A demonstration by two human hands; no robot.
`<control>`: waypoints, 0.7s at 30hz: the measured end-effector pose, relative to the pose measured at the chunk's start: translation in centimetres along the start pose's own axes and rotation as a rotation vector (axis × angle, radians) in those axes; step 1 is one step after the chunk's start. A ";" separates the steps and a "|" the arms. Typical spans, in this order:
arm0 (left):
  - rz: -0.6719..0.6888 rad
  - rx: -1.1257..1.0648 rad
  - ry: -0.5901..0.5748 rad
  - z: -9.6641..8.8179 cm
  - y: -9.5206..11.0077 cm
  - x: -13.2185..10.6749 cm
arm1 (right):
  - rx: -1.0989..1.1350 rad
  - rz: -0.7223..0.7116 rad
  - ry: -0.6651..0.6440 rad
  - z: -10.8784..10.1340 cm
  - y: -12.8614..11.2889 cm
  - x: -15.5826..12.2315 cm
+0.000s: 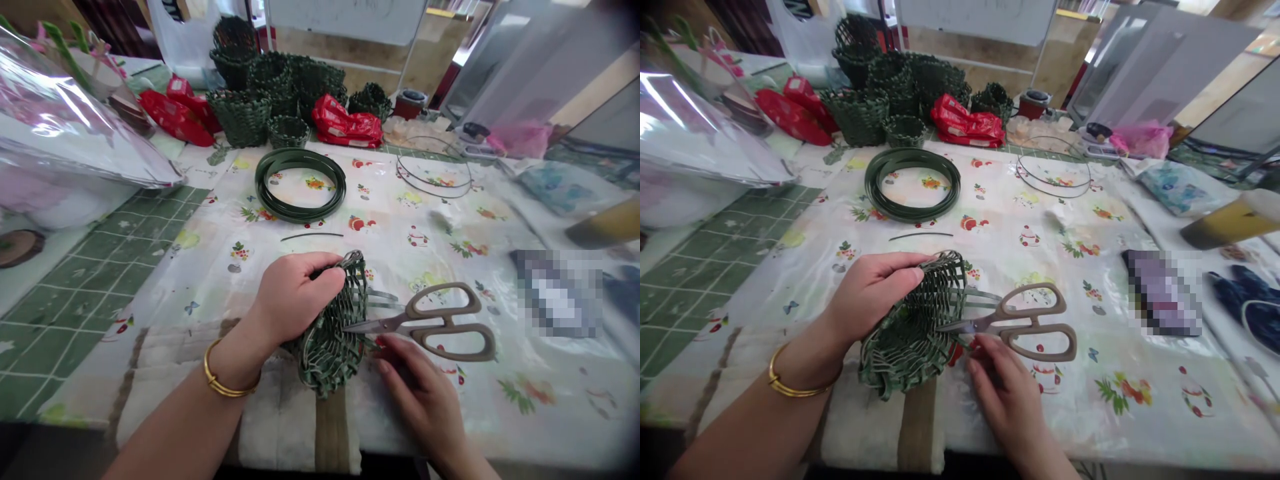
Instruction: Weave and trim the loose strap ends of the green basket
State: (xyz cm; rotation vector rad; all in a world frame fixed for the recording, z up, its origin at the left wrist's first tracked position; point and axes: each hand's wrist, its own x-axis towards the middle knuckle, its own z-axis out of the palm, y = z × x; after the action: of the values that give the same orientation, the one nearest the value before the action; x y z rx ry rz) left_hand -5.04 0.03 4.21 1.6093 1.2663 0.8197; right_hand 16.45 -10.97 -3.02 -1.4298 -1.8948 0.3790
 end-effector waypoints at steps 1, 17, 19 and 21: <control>0.000 -0.008 -0.001 0.0 0.0 0.0 | 0.029 0.033 0.005 0.3 0.1 0.2; -0.034 -0.132 0.006 -0.4 -0.4 0.1 | 0.262 0.333 0.047 1.1 -1.6 2.8; -0.019 -0.115 0.000 -0.4 -0.4 0.0 | 0.260 0.344 0.048 1.3 -1.5 2.7; -0.008 -0.080 -0.011 -0.4 -0.2 0.0 | 0.259 0.369 0.058 1.6 -1.5 2.6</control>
State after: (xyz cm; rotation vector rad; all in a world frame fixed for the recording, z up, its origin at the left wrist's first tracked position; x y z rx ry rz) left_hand -5.46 0.17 4.15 1.5422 1.2167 0.8455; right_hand 13.95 -8.76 -2.20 -1.5891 -1.4694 0.7220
